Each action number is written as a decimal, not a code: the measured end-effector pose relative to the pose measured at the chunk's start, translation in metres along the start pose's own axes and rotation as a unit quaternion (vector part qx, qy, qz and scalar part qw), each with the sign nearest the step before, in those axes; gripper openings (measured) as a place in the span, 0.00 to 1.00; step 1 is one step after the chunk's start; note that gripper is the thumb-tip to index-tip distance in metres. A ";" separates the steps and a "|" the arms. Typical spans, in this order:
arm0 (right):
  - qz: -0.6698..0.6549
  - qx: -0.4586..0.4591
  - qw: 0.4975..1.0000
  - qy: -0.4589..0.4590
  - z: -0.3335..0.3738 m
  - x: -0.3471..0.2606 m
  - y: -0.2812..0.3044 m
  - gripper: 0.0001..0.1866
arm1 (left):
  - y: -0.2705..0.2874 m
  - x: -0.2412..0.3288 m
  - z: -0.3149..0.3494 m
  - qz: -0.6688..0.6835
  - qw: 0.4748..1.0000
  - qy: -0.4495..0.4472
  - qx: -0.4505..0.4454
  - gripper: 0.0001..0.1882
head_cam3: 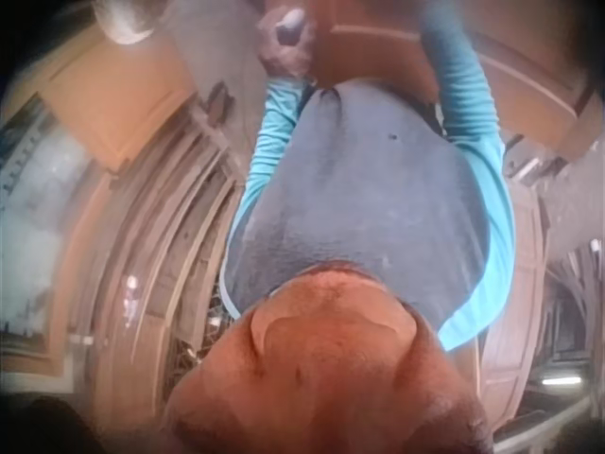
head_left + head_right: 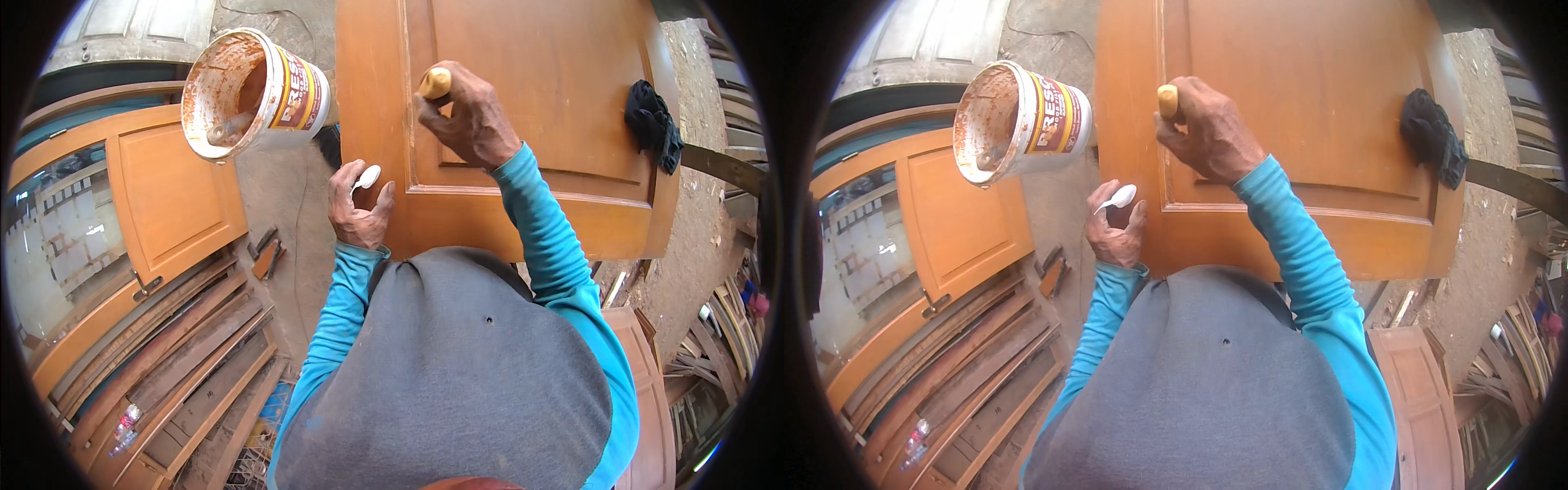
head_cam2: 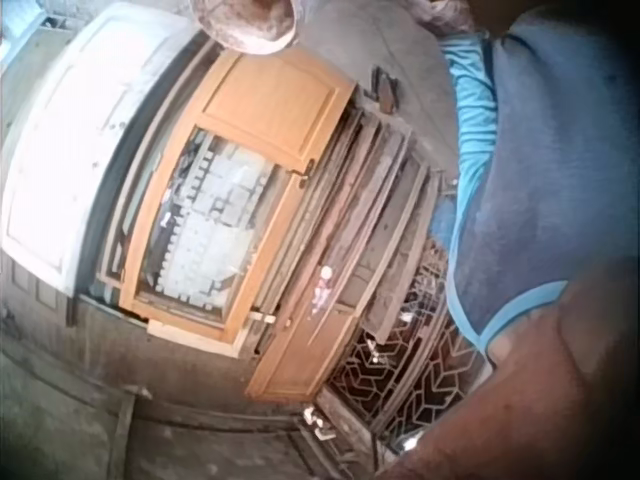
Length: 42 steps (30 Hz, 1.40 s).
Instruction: The person applies wood filler to a wooden door using a putty knife and smooths it by hand.
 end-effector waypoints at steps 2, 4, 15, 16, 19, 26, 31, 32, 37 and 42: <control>0.013 0.014 1.000 0.006 -0.003 0.003 0.002 0.12 | 0.001 -0.002 0.000 -0.005 1.000 -0.006 -0.003 0.29; 0.021 0.028 0.999 0.004 -0.003 0.002 0.002 0.10 | 0.002 -0.004 0.000 -0.011 1.000 -0.013 -0.004 0.29; 0.005 0.039 0.999 -0.033 0.005 0.015 -0.001 0.11 | 0.001 -0.003 0.000 0.001 1.000 -0.013 -0.007 0.28; -0.006 0.048 0.998 -0.047 0.005 0.017 -0.003 0.11 | 0.001 -0.003 0.000 0.000 1.000 -0.011 -0.010 0.28; -0.001 0.024 0.999 -0.029 0.004 0.017 -0.003 0.10 | 0.000 -0.004 0.000 -0.011 1.000 -0.021 -0.013 0.26; 0.010 -0.001 1.000 0.000 0.020 -0.004 0.000 0.10 | 0.002 -0.003 0.000 -0.005 1.000 -0.009 -0.005 0.27; -0.011 -0.025 0.998 -0.056 0.029 -0.015 -0.008 0.11 | 0.004 -0.003 -0.001 0.005 1.000 0.007 0.008 0.26; -0.002 -0.019 0.999 -0.048 0.028 -0.018 -0.009 0.11 | 0.004 -0.003 0.000 0.014 1.000 0.009 0.003 0.26; 0.025 -0.018 1.000 -0.005 0.022 -0.028 -0.016 0.11 | 0.005 -0.003 -0.002 0.016 1.000 0.000 0.006 0.26; 0.046 -0.031 0.998 -0.034 0.025 -0.027 -0.008 0.12 | 0.006 -0.005 0.000 0.006 1.000 0.007 0.003 0.27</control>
Point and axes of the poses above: each hand's wrist, its own z-axis away from the middle knuckle, its own y-axis out of the back of the hand, x = y × z, the point moved 3 cm from there along -z, towards the middle knuckle, and after that the axes turned 10 degrees about z, right-handed, at the moved point
